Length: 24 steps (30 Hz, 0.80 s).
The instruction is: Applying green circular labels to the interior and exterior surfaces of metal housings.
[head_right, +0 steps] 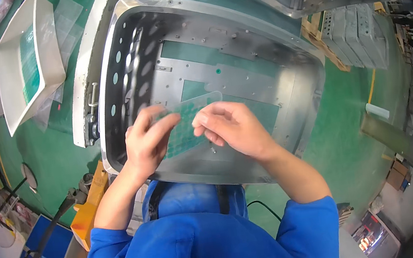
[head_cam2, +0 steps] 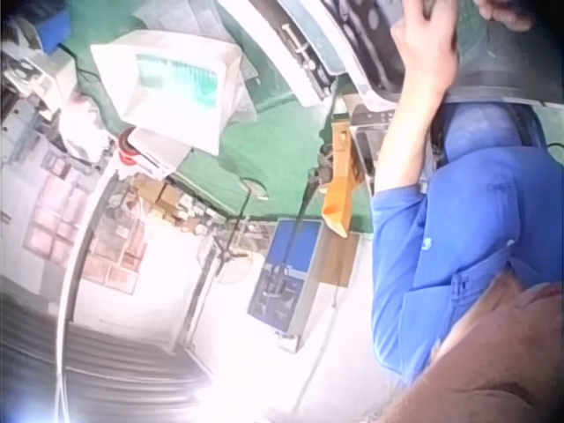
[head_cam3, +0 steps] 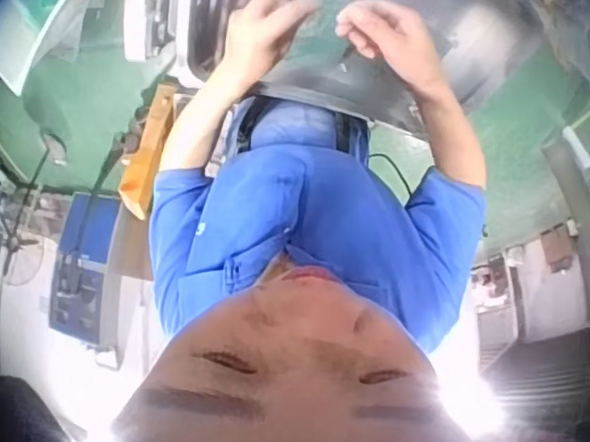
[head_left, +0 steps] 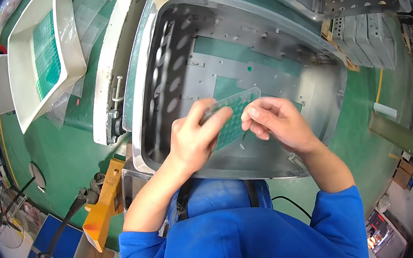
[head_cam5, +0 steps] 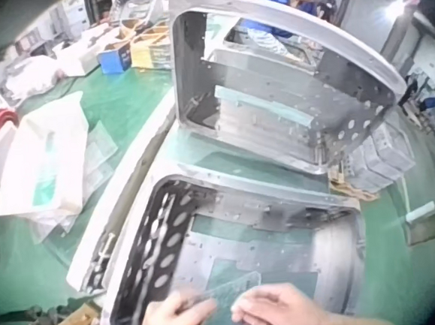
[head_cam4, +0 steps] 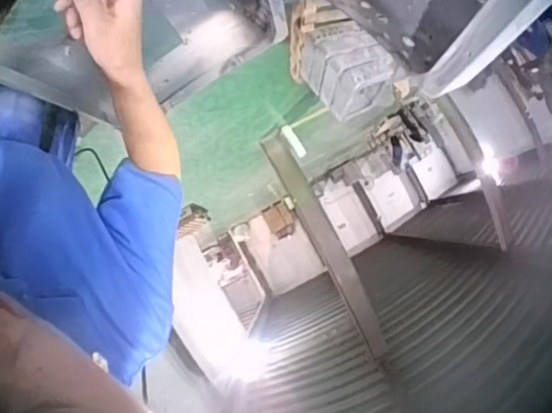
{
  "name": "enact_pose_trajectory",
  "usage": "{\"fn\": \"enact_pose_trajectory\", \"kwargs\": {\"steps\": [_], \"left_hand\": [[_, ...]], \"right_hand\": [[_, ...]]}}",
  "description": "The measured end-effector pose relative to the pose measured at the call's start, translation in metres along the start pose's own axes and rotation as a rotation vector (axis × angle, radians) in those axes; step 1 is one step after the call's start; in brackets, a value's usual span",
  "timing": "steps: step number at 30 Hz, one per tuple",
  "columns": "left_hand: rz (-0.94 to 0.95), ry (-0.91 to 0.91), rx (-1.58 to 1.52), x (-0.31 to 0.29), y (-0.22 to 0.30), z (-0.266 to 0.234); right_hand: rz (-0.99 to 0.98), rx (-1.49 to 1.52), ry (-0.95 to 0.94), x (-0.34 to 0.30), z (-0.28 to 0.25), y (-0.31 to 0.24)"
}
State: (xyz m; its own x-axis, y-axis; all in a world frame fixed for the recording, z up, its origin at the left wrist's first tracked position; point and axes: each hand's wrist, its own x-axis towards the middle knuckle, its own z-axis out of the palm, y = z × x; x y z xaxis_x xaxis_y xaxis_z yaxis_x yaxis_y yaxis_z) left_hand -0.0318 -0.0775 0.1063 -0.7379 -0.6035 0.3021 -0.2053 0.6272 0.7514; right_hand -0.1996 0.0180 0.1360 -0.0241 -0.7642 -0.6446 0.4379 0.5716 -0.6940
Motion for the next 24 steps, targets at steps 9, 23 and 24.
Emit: {"fn": "enact_pose_trajectory", "kwargs": {"steps": [9,23,24], "left_hand": [[0.088,0.004,-0.044,-0.002,-0.001,0.005],[-0.504,-0.226,-0.508,0.005,0.003,0.007],[-0.498,-0.226,-0.523,0.005,0.003,0.007]], "right_hand": [[0.023,0.099,0.089,-0.001,0.01,0.003],[-0.331,-0.324,0.154,0.002,0.011,0.023],[-0.313,-0.26,0.163,0.002,0.011,0.023]]}}
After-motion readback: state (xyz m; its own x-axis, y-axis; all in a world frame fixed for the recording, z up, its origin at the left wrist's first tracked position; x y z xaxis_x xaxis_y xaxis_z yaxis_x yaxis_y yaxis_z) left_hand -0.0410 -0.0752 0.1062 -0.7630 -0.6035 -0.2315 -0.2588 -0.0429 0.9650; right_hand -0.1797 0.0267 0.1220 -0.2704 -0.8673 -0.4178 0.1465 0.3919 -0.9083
